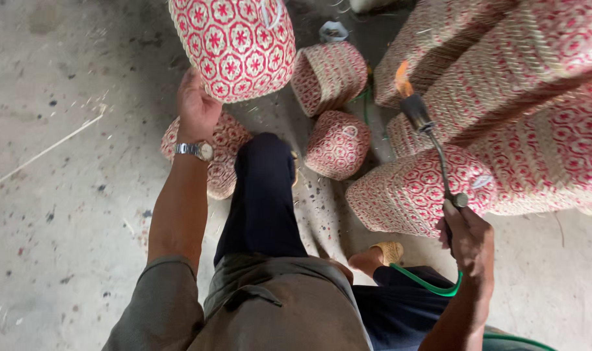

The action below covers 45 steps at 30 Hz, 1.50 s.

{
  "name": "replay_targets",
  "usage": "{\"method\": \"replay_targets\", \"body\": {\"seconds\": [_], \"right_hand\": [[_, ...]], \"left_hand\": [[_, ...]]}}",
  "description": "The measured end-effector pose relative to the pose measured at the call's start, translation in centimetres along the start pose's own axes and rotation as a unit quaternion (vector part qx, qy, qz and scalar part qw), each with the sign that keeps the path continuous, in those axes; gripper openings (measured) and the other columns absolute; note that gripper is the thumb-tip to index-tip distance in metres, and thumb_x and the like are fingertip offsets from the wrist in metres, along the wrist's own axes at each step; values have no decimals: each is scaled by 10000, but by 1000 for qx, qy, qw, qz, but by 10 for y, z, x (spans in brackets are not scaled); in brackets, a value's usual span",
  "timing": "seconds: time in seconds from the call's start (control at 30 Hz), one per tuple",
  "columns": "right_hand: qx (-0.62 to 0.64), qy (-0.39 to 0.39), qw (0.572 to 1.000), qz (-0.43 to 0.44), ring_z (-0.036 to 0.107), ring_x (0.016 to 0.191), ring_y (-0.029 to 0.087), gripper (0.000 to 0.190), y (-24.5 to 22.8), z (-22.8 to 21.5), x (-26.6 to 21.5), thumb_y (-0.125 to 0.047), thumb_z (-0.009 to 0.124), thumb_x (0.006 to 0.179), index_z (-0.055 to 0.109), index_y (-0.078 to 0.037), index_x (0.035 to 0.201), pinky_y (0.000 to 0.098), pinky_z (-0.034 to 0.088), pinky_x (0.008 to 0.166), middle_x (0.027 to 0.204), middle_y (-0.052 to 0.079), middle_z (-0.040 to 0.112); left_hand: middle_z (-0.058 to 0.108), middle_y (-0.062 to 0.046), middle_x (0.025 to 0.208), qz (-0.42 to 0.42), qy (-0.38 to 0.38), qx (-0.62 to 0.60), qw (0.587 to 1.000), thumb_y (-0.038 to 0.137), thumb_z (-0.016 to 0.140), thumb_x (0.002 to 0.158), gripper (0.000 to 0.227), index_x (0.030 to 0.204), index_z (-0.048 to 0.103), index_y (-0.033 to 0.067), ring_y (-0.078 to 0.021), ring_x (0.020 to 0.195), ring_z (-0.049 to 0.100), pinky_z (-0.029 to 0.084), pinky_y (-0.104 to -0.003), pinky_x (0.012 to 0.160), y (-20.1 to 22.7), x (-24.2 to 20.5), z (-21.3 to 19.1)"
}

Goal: The person uses a handheld blowtorch to apply heat to the surface of small woven baskets. They rotate each basket to treat all sides and then place it on the floor before picking up the next one.

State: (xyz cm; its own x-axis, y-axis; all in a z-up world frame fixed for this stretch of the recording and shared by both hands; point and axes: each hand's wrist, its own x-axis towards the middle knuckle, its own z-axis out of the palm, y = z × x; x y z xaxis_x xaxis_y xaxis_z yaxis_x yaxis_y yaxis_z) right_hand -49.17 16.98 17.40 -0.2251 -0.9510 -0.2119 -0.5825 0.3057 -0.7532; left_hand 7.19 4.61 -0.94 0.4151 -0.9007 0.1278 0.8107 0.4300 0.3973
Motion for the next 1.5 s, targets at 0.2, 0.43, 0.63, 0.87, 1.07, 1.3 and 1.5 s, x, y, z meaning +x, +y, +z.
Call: {"method": "replay_targets", "body": {"seconds": [0.2,0.43,0.63,0.87,1.07,1.3,1.5], "right_hand": [[28,-35,999,-26,493,561,114,355,3,16,3,-284,623,1062,675,16,879,290,371,514,659,49,577],[11,-45,999,-15,514,587,124,300,-3,20,10,-252,624,1074,680,12,943,304,394,529,709,60,595],[15,-64,997,-42,531,593,117,267,-7,23,12,-226,619,1076,681,10,967,288,423,537,732,52,612],[19,-66,996,-64,540,606,112,269,-16,24,7,-216,624,1081,688,17,964,287,425,539,748,55,628],[3,-53,997,-63,537,594,115,279,-14,19,8,-211,627,1077,682,20,931,290,424,533,724,55,612],[24,-52,997,-58,539,595,99,252,-10,19,11,-215,638,1075,686,3,957,276,422,532,736,40,620],[29,-39,996,-72,543,603,96,226,-9,18,10,-206,637,1083,708,5,1040,272,430,537,751,41,629]], "left_hand": [[581,-199,1419,80,133,-57,986,101,469,1078,342,1408,490,13,-343,1286,606,523,-564,1131,39,-48,-67],[559,-175,1436,106,274,-137,946,111,359,1077,389,1450,434,34,-347,1304,566,473,-586,1132,16,-148,-122],[581,-192,1427,121,279,-141,942,51,366,1060,406,1454,450,1,-335,1263,623,530,-541,1112,-12,-172,-141],[631,-208,1334,160,384,80,906,115,447,1049,438,1447,425,-66,-319,1155,671,580,-434,996,-49,-179,-185],[434,-243,1537,153,400,665,612,301,621,1070,656,1568,360,-37,-363,1446,402,380,-490,1206,-23,-186,-134],[309,-237,1573,113,48,874,470,556,857,832,872,1509,464,173,-480,1481,180,168,-685,1149,22,-106,-40],[443,-141,1532,18,-37,896,442,470,791,898,709,1452,509,127,-398,1508,245,100,-776,1156,10,-62,-50]]}}
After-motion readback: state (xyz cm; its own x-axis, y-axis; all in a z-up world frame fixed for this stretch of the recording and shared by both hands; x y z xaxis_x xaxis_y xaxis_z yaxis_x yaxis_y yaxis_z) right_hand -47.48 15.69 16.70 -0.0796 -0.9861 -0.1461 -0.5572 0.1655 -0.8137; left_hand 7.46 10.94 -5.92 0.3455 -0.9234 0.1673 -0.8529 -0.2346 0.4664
